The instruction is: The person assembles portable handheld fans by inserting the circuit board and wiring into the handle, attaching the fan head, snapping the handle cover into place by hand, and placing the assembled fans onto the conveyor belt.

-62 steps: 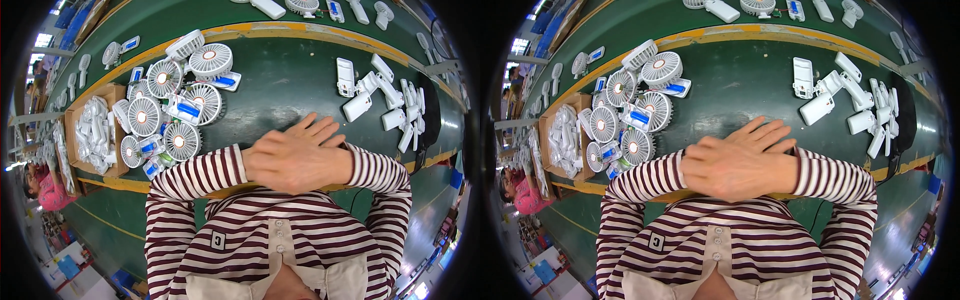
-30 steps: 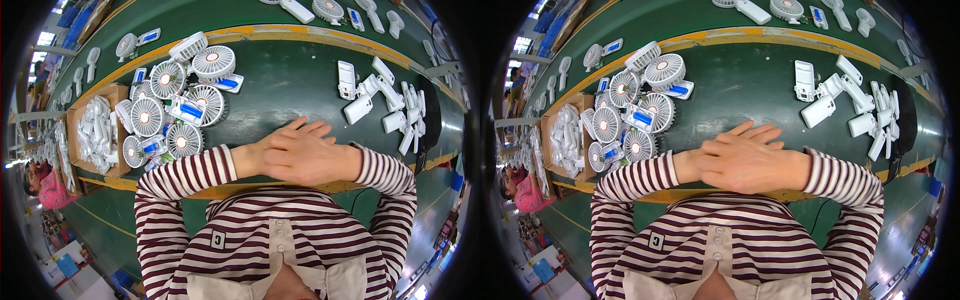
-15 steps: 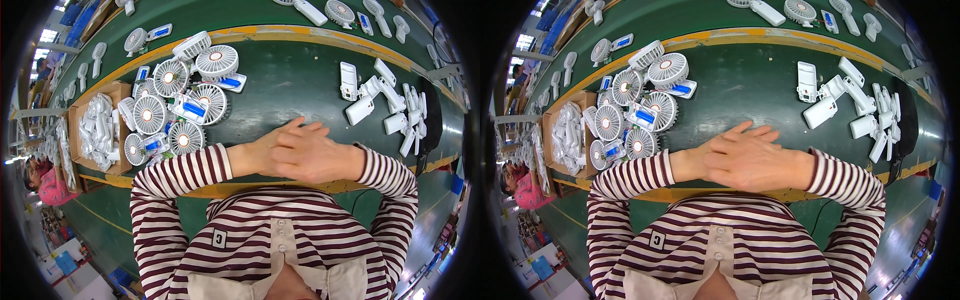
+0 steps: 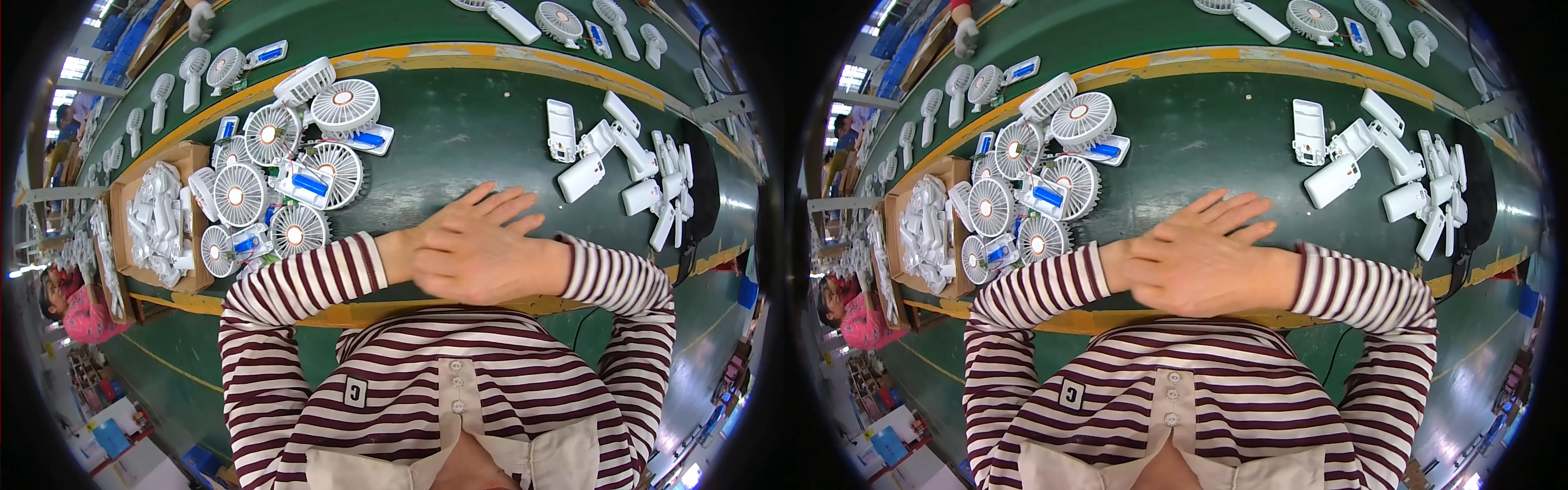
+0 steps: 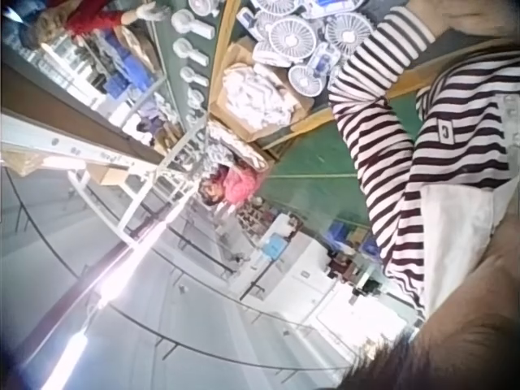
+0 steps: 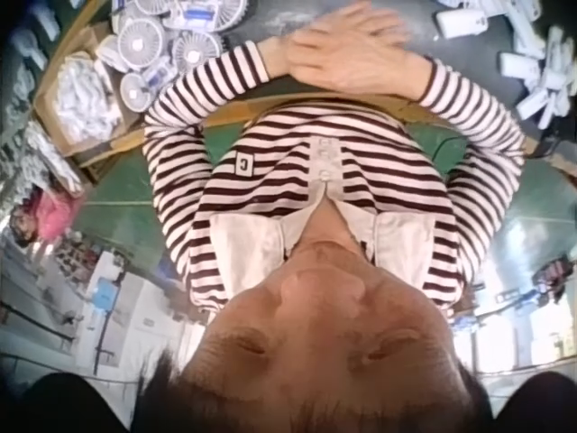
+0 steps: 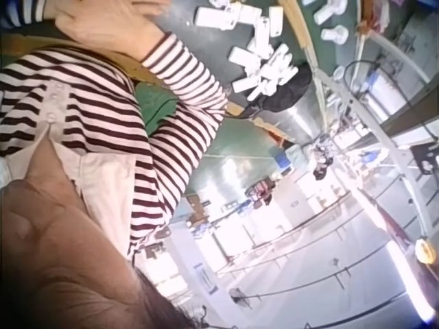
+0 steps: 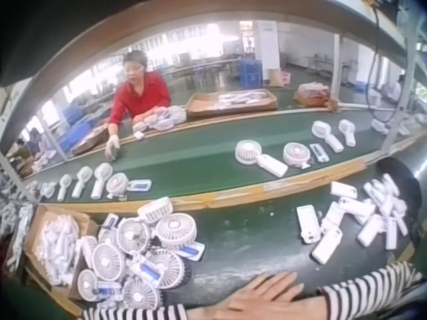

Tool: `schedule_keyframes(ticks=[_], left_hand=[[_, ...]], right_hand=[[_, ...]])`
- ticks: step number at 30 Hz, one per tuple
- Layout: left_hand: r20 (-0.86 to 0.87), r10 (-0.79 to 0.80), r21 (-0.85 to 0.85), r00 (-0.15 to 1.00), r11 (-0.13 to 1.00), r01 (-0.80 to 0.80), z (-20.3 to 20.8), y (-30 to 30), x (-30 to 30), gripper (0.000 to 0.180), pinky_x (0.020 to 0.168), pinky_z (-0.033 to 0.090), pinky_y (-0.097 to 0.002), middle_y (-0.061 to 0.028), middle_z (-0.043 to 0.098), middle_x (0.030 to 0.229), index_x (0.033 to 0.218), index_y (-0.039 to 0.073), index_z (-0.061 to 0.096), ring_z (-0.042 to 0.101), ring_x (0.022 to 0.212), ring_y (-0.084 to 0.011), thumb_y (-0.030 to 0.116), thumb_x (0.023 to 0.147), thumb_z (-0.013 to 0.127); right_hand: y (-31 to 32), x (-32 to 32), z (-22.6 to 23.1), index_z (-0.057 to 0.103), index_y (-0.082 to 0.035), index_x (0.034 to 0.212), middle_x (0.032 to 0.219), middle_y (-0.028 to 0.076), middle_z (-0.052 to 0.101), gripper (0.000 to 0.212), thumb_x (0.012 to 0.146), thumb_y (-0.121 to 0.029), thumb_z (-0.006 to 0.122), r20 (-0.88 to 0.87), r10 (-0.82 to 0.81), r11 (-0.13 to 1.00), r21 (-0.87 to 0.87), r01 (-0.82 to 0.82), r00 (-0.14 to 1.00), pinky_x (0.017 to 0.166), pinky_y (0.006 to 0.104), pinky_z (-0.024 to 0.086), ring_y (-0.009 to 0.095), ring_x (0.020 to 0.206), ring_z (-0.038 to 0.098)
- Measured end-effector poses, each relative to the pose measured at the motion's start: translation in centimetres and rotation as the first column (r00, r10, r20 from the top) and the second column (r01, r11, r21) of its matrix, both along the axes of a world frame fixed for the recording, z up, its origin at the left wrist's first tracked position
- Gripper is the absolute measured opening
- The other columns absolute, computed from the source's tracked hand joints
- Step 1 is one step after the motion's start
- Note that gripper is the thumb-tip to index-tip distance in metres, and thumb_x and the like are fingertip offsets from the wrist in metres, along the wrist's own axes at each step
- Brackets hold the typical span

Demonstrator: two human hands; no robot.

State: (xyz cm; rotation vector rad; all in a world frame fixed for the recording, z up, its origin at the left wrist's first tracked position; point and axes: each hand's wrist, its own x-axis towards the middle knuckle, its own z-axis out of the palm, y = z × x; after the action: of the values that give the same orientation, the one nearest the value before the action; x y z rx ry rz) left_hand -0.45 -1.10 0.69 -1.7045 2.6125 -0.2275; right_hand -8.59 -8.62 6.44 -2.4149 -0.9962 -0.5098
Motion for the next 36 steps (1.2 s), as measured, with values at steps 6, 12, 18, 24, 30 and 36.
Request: schedule_keyframes(ticks=[6,12,18,24,30,36], left_hand=[[-0.475,0.134,0.288,0.87,0.958,0.009,1.6,1.5,2.3,0.065,0.109,0.003,-0.0412,-0.0096,0.017,0.146,0.138,0.014,0.025,0.011,0.135,-0.0236,0.043,0.081,0.041],[-0.61,-0.017,0.156,0.792,0.978,0.141,1.3,-0.1,-0.3,0.074,0.109,0.006,-0.0418,-0.0117,0.017,0.145,0.139,0.009,0.022,0.008,0.136,-0.0251,0.05,0.079,0.035],[-0.614,0.057,0.305,0.787,0.937,0.171,2.0,0.4,0.7,0.078,0.109,0.002,-0.0426,-0.0102,0.016,0.146,0.14,0.014,0.022,0.009,0.136,-0.0251,0.057,0.076,0.033],[-0.458,0.045,0.252,0.888,0.964,0.081,5.0,0.8,2.5,0.068,0.107,0.007,-0.0472,-0.0143,0.025,0.141,0.134,0.008,0.031,0.018,0.132,-0.0303,0.049,0.081,0.045],[-0.577,0.25,0.187,0.778,0.967,-0.172,5.8,2.0,4.2,0.064,0.102,0.026,-0.0454,-0.02,0.036,0.132,0.128,-0.001,0.035,0.033,0.123,-0.0358,0.031,0.078,0.059],[-0.641,0.401,0.208,0.655,0.912,-0.354,4.4,6.0,5.9,0.051,0.096,0.037,-0.0384,-0.0171,0.045,0.125,0.119,-0.001,0.045,0.044,0.115,-0.0331,0.014,0.074,0.064]], right_hand=[[-3.3,-2.1,-0.1,0.052,-0.003,0.072,0.078,0.007,0.049,0.023,0.053,-0.015,0.056,-0.049,-0.157,0.985,-0.082,0.152,0.986,0.062,0.0334,0.04,0.023,0.071,0.047],[-0.5,-0.2,0.1,0.052,-0.002,0.073,0.079,0.011,0.051,0.019,0.058,-0.014,0.054,-0.01,-0.044,0.999,0.001,0.044,0.999,0.065,0.0365,0.039,0.025,0.075,0.049],[-1.2,-0.3,-0.6,0.049,-0.003,0.072,0.076,0.012,0.045,0.024,0.056,-0.02,0.053,0.005,-0.093,0.996,-0.011,0.093,0.996,0.065,0.039,0.037,0.026,0.072,0.044],[-5.6,-2.1,2.6,0.047,-0.005,0.072,0.078,0.008,0.043,0.021,0.059,-0.016,0.06,0.001,-0.188,0.98,-0.068,0.188,0.982,0.063,0.0334,0.035,0.022,0.073,0.044],[-20.4,0.3,-0.1,0.058,-0.005,0.081,0.076,0.013,0.054,0.019,0.062,-0.005,0.057,0.132,-0.794,0.583,-0.108,0.805,0.593,0.063,0.0423,0.045,0.032,0.072,0.053],[-38.3,3.3,-2.9,0.048,-0.001,0.12,0.119,0.022,0.05,0.052,0.073,-0.022,0.057,-0.083,-0.989,-0.111,-0.145,0.983,-0.124,0.096,0.041,0.036,0.034,0.111,0.047]])
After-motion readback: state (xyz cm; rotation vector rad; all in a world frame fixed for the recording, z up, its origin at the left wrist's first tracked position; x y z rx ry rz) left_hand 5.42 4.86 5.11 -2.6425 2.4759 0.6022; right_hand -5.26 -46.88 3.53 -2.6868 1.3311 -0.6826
